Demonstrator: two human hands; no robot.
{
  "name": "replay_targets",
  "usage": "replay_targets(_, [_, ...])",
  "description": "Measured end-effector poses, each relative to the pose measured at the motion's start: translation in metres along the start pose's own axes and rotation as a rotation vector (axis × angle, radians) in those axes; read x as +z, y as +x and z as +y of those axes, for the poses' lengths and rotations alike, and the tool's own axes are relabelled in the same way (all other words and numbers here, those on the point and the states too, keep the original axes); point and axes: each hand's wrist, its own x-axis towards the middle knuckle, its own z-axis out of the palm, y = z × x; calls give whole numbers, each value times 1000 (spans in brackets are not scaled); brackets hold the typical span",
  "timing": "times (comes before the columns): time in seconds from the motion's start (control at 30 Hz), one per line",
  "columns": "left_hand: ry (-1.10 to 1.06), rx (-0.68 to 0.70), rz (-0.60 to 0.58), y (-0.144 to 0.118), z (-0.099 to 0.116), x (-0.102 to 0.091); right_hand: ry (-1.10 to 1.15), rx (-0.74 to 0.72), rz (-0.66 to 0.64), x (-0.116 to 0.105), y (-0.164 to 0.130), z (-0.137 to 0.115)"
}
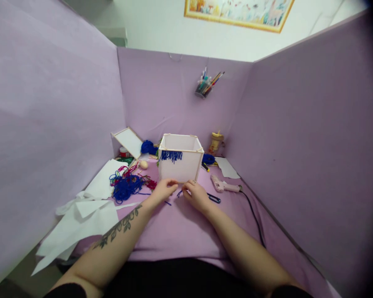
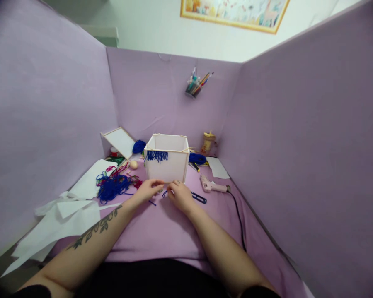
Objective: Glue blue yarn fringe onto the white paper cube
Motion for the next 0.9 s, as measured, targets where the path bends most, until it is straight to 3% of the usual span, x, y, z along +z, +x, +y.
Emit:
replay_targets(0.1, [-88,-64,-203,-4,1,3,-24,1,-23,0,-1,-2])
replay_targets(0.17, [-115,-88,-245,-5,-1,6,-32,-3,-30,1,-1,-2])
replay_targets(0.3, [-48,-123,-174,-4,-2,11,-30,5,-6,1,-1,-3])
replay_targets(0.47, [42,-41,-89,-1,-6,11,-37,46,-3,-1,0,-3])
replay_targets(0.8, [222,98,-54,0,-13,11,13,79,18,2,0,-1])
replay_targets(0.9, [244,101,-37,-2,-10,9,72,107,-15,-12,3,1])
